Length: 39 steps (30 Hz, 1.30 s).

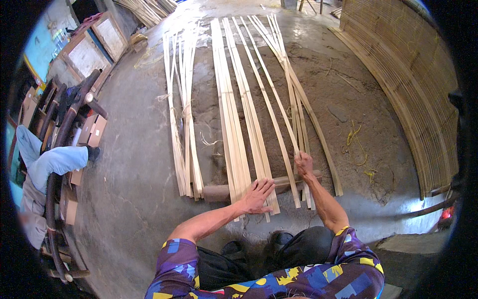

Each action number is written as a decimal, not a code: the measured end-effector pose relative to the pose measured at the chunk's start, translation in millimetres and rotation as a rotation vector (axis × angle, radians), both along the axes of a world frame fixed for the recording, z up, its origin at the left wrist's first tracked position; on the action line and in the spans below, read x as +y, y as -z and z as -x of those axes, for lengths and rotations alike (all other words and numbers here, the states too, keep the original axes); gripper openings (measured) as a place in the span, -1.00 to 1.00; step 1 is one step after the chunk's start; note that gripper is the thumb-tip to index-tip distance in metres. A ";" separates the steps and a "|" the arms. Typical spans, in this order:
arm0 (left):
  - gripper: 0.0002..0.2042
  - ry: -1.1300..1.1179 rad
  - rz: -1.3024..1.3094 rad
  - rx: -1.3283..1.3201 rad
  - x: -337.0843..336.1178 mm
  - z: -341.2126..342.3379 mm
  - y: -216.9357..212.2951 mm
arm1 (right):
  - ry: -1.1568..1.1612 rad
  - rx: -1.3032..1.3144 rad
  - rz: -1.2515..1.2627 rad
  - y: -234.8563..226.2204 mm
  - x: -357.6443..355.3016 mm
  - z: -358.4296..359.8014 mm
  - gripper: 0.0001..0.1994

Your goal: The person sits on the floor and repeatedly picks up, aligns, and stacks thin bamboo strips into a neat pile. The hands adjust the strips one by one to keep them parallel and flush, occasionally shifting the growing stack to maintain alignment.

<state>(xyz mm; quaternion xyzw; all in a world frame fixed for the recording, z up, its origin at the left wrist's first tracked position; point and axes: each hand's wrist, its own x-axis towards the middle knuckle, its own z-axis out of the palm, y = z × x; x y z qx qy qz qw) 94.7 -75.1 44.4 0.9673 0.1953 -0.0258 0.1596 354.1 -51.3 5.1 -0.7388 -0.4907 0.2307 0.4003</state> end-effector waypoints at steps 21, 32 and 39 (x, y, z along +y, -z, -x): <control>-0.11 -0.112 0.060 0.109 2.4 -9.4 -2.5 | -0.213 0.136 0.180 14.2 16.1 55.5 -0.60; -0.14 -0.119 0.122 0.062 4.2 -1.3 -4.8 | -0.289 0.015 -0.049 18.1 23.2 76.5 -0.44; -0.18 -0.119 0.103 0.041 3.8 2.6 -5.0 | -0.218 0.185 0.090 27.4 18.0 73.4 -0.43</control>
